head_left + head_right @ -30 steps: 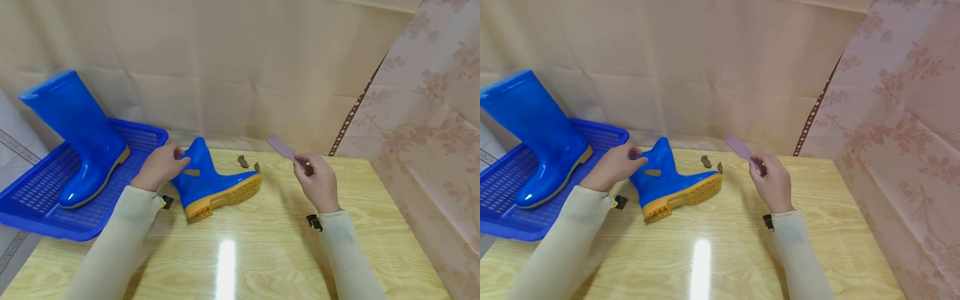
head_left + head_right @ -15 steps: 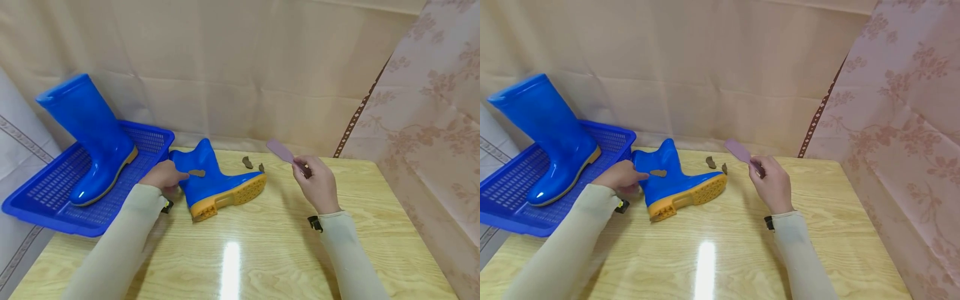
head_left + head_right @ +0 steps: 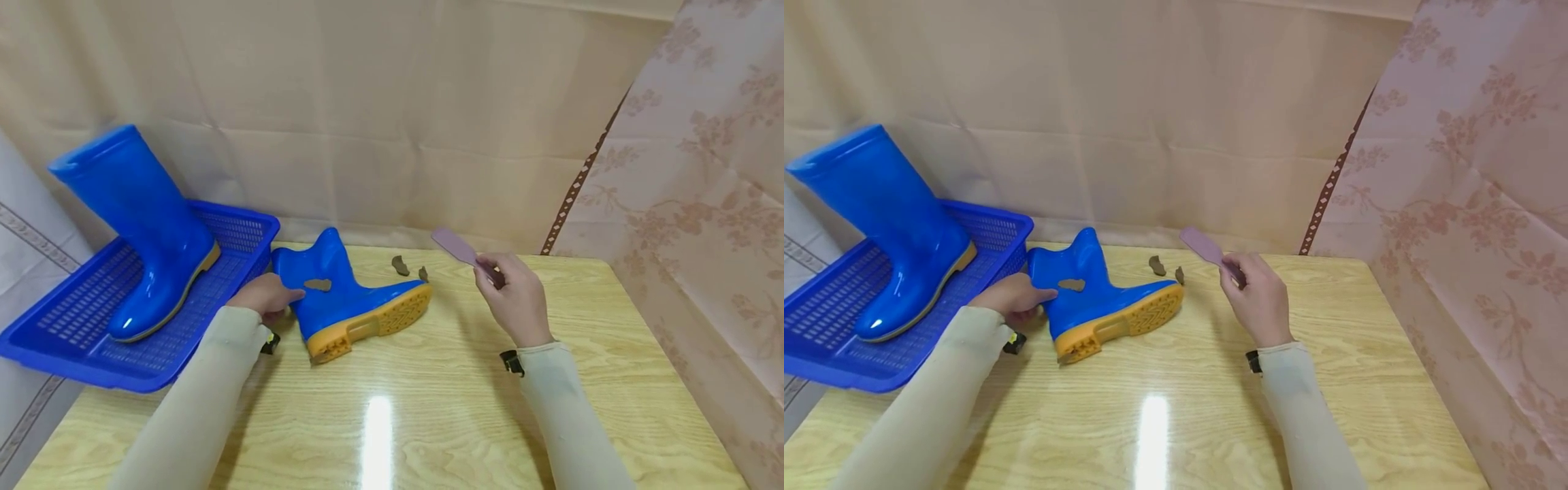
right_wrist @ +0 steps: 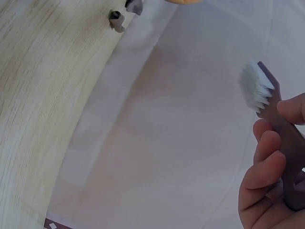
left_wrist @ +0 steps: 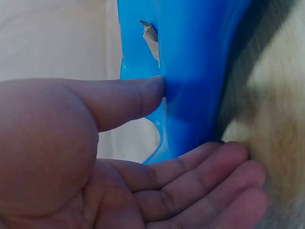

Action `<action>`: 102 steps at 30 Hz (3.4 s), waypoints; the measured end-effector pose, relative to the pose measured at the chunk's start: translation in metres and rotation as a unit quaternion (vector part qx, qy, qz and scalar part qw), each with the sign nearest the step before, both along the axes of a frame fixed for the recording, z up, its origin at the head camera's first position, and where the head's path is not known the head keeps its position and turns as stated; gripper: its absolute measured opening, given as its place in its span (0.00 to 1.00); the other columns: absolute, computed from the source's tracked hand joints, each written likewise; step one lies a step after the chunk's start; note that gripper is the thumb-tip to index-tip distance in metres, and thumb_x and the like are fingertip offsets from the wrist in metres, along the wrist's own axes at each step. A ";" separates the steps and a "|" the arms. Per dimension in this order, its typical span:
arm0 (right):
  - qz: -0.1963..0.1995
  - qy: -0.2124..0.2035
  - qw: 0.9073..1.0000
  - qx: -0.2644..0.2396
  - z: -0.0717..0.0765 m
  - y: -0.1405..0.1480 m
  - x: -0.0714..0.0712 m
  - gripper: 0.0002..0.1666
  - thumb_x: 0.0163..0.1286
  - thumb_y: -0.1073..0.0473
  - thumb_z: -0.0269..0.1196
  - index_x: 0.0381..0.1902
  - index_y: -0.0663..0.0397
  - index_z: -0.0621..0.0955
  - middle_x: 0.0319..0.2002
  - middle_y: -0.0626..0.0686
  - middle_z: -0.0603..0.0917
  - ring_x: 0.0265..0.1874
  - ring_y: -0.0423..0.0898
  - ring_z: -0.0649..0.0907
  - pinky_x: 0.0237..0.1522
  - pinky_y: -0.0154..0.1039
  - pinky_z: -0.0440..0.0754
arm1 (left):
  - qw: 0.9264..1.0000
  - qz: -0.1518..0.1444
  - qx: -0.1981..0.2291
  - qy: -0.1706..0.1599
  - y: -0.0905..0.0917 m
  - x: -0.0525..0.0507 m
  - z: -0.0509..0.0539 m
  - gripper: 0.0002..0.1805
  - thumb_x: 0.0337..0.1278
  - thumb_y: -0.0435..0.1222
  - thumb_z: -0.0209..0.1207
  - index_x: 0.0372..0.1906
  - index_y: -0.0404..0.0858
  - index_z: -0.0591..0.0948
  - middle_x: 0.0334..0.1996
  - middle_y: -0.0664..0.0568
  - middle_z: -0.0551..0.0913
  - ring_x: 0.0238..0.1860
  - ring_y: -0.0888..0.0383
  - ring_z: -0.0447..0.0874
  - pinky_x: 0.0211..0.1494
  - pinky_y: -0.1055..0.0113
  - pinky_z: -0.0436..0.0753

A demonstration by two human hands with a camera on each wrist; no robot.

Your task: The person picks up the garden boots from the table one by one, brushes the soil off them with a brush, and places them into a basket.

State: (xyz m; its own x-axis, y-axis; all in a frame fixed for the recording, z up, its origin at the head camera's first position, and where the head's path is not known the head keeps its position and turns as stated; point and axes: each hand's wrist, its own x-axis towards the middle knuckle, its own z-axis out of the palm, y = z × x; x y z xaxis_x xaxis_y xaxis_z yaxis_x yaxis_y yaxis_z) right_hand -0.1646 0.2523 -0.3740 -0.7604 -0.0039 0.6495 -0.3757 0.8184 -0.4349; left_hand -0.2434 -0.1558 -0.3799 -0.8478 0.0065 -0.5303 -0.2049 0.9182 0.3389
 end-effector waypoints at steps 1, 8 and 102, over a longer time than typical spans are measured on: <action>0.001 0.000 1.000 0.000 0.000 0.000 0.000 0.09 0.71 0.62 0.68 0.46 0.57 0.88 0.42 0.54 0.89 0.33 0.46 0.86 0.33 0.44 0.85 | 1.000 0.002 0.002 -0.002 -0.001 0.000 -0.001 0.30 0.77 0.53 0.51 0.18 0.40 0.71 0.14 0.55 0.67 0.17 0.59 0.66 0.24 0.67 0.68; 0.007 -0.002 1.000 0.000 0.000 -0.002 0.000 0.07 0.71 0.63 0.68 0.45 0.57 0.88 0.43 0.53 0.89 0.35 0.47 0.88 0.34 0.46 0.87 | 0.999 0.023 0.042 -0.005 -0.005 -0.001 -0.006 0.27 0.77 0.53 0.51 0.25 0.37 0.74 0.16 0.54 0.70 0.18 0.58 0.70 0.25 0.67 0.70; -0.003 -0.063 0.998 0.019 -0.001 0.000 0.000 0.08 0.72 0.59 0.68 0.46 0.56 0.87 0.41 0.54 0.88 0.32 0.48 0.86 0.34 0.47 0.83 | 0.837 0.092 0.498 0.206 0.023 0.009 -0.001 0.26 0.74 0.31 0.58 0.68 0.30 0.61 0.52 0.42 0.76 0.43 0.58 0.86 0.44 0.61 0.89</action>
State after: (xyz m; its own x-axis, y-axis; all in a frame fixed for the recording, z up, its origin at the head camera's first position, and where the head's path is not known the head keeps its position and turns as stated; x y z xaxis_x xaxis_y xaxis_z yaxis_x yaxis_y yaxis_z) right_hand -0.1651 0.2525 -0.3747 -0.8364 -0.0224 0.5477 -0.3155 0.8367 -0.4477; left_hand -0.2347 -0.1329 -0.3813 -0.9927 0.1207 -0.0017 0.0110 0.1045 0.9945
